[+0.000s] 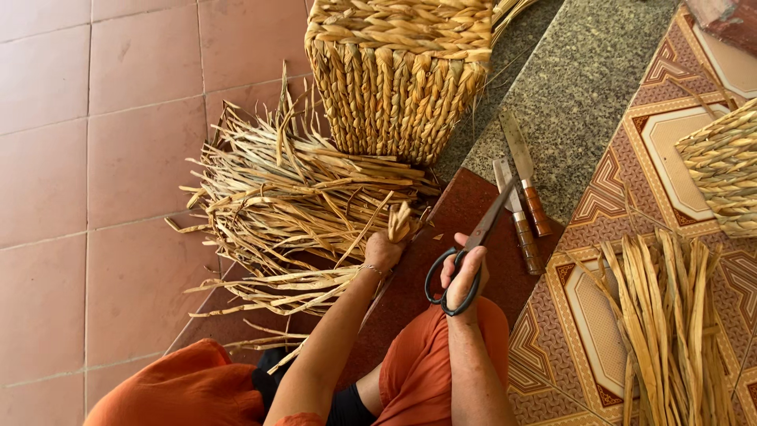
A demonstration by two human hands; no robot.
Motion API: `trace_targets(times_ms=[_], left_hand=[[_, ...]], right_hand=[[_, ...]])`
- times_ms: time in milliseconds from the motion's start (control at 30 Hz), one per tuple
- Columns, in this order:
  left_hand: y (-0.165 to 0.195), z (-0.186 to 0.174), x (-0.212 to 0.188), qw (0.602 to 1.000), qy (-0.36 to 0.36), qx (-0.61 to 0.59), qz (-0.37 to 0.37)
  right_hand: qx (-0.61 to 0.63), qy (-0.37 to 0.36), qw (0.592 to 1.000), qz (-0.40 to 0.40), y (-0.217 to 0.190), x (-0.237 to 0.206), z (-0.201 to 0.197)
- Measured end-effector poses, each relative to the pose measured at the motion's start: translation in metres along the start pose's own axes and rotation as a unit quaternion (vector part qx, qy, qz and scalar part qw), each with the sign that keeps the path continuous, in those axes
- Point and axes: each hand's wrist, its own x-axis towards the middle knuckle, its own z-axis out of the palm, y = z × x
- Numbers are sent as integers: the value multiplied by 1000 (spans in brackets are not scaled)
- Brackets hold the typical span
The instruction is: The person sits on a tiled floor and uses shears to trim bundles of dried plant strips. They repeatedly gather strips, cut them to length, and place the trimmed pieces into a pile. Finished woven baskets are visible nearby.
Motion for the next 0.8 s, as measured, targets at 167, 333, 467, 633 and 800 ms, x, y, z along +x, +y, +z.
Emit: trace_targets(times_ms=[167, 333, 467, 633, 800], left_hand=[[-3, -35, -7, 962, -23, -268, 54], [-9, -80, -24, 914, 0, -376, 156], [-7, -85, -40, 938, 33, -288, 188], [4, -78, -53, 930, 22, -300, 210], [8, -81, -64, 943, 37, -276, 185]], right_hand=[[-108, -103, 987, 56, 15, 0, 2], [-330, -184, 925, 40, 17, -10, 24], [-351, -227, 908, 18, 5, -20, 32], [-342, -205, 916, -44, -8, -25, 36], [-351, -202, 914, 11, -15, -25, 38]])
